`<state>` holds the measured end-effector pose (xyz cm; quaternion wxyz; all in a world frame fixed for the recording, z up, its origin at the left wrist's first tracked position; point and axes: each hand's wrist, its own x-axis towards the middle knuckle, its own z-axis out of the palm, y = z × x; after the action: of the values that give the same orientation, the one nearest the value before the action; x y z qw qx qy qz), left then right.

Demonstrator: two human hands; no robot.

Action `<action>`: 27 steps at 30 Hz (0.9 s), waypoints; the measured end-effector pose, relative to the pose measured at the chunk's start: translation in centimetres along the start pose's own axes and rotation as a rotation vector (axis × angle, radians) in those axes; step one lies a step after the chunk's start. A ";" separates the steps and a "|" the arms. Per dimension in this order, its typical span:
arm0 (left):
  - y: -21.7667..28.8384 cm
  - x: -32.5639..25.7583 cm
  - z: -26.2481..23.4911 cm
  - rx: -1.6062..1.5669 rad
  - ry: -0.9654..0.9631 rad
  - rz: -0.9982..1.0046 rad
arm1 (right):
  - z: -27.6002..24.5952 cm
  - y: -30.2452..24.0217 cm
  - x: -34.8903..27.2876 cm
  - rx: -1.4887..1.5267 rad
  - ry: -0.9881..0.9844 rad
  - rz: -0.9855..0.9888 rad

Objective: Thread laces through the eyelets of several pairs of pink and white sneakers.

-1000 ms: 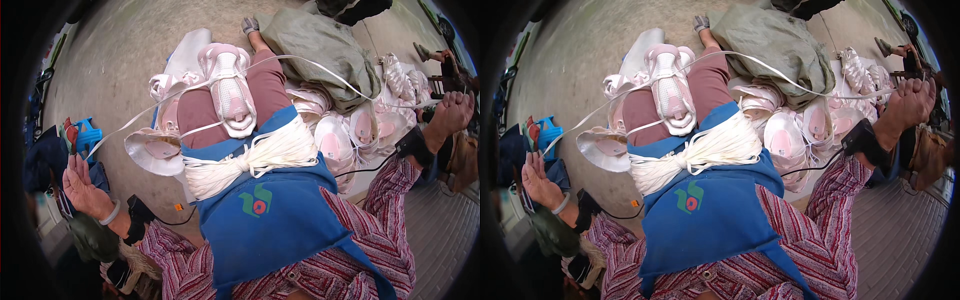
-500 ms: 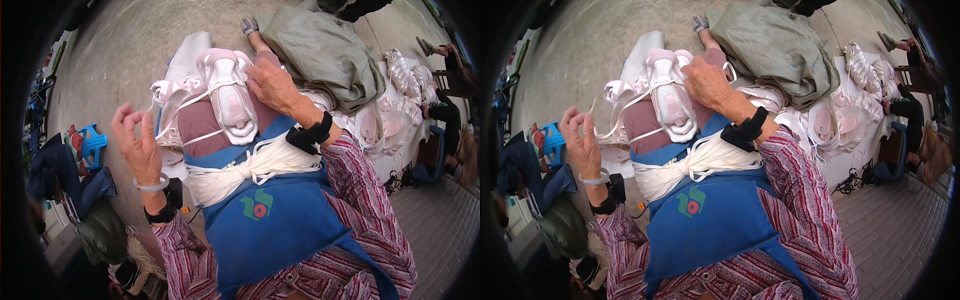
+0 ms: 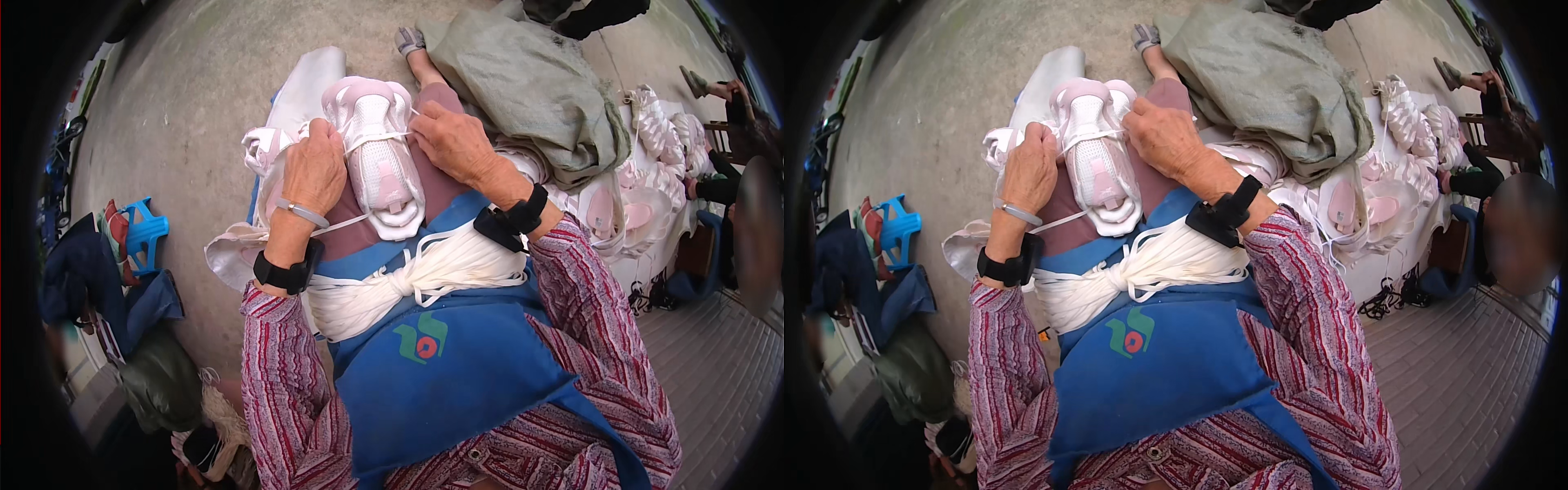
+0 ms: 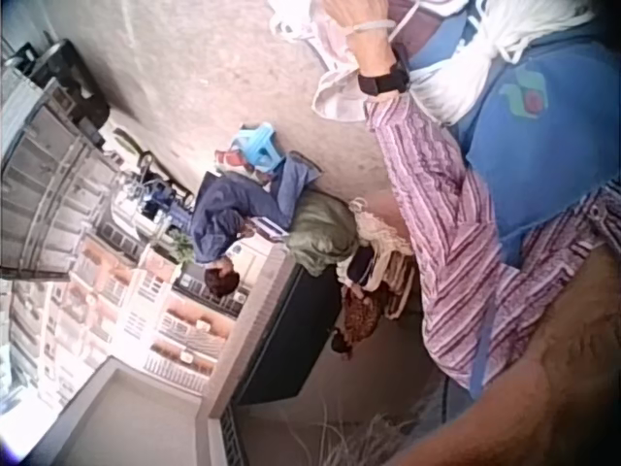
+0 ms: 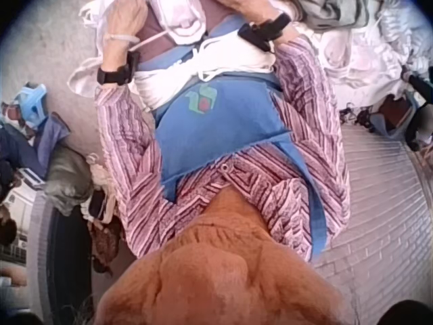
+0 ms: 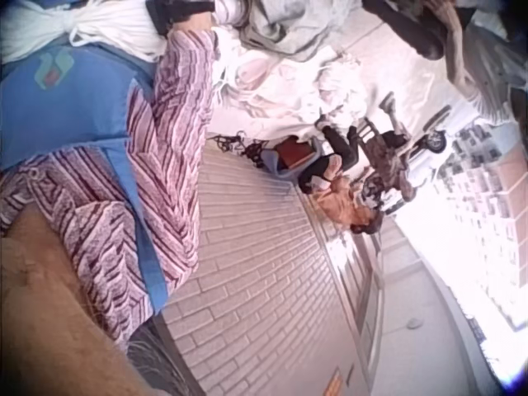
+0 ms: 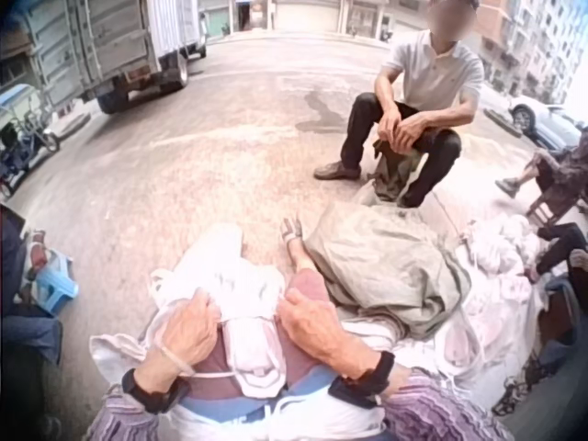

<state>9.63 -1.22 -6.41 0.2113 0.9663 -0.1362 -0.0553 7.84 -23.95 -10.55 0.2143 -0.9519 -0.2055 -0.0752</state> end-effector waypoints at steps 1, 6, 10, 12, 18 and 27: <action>-0.2 0.0 0.1 0.003 -0.002 -0.004 | -0.2 -0.3 0.1 0.023 0.035 -0.007; -1.1 -0.4 0.3 -0.258 0.009 -0.009 | -1.1 -0.2 1.4 0.078 0.229 -0.004; -1.3 -0.3 0.4 -0.278 0.003 -0.006 | -0.4 0.8 0.6 0.088 0.106 -0.005; -1.9 -0.5 0.7 -0.337 0.165 0.167 | -0.5 0.8 0.2 0.176 0.142 0.011; -0.9 -3.2 -1.1 -0.572 0.108 -0.110 | -2.9 -1.0 -0.6 0.616 0.059 0.322; -1.4 -3.4 0.2 -0.379 0.068 -0.104 | -0.3 -1.6 0.0 0.381 -0.019 0.142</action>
<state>6.63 0.88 -6.99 0.3908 0.9162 -0.0662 -0.0580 7.18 -22.73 -9.65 0.3932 -0.9070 -0.1503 -0.0108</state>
